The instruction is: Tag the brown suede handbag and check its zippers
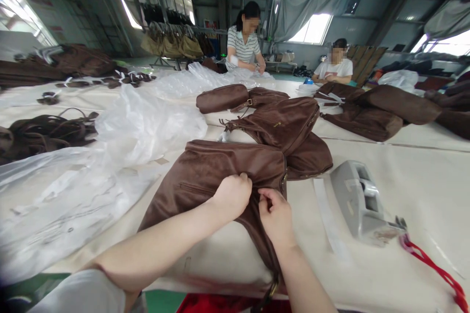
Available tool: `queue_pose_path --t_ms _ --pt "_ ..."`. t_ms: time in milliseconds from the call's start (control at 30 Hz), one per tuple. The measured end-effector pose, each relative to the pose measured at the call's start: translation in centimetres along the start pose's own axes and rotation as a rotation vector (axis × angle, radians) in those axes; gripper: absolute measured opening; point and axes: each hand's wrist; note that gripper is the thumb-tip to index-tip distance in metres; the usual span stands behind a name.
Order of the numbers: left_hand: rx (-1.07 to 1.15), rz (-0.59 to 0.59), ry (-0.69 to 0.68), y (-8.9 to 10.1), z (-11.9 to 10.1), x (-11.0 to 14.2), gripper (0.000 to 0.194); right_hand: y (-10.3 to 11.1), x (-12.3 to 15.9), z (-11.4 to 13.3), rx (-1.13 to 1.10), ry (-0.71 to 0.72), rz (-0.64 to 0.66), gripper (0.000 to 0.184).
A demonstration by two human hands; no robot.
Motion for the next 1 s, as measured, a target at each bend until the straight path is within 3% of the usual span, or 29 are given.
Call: queue_pose_path --t_ms 133,367,533,600,800,1000 --pt "0.015 -0.083 0.116 -1.1 -0.4 -0.3 0.020 -0.4 0.0 0.2 0.169 0.042 0.065 0.019" --pt "0.004 -0.230 0.093 -0.6 1.7 -0.7 0.017 0.0 0.6 1.8 0.265 0.204 0.053 0.028" --pt "0.151 -0.157 0.059 0.3 5.1 -0.4 0.019 -0.5 0.5 1.1 0.292 0.127 0.059 0.010" --pt "0.163 -0.117 0.031 0.5 5.8 -0.1 0.020 -0.7 0.4 0.6 0.267 0.109 0.075 0.010" --pt "0.103 -0.060 0.078 0.4 4.2 -0.2 0.016 0.3 0.3 0.4 -0.026 0.013 0.205 0.016" --pt "0.085 -0.194 0.105 0.5 2.9 -0.4 0.022 1.3 0.2 0.8 -0.087 0.032 0.217 0.018"
Point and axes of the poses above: each hand's wrist, its own x-axis away from the middle knuckle, its own y-axis out of the back of the hand, z = x × y, and after that the axes turned 8 degrees about -y, right-handed
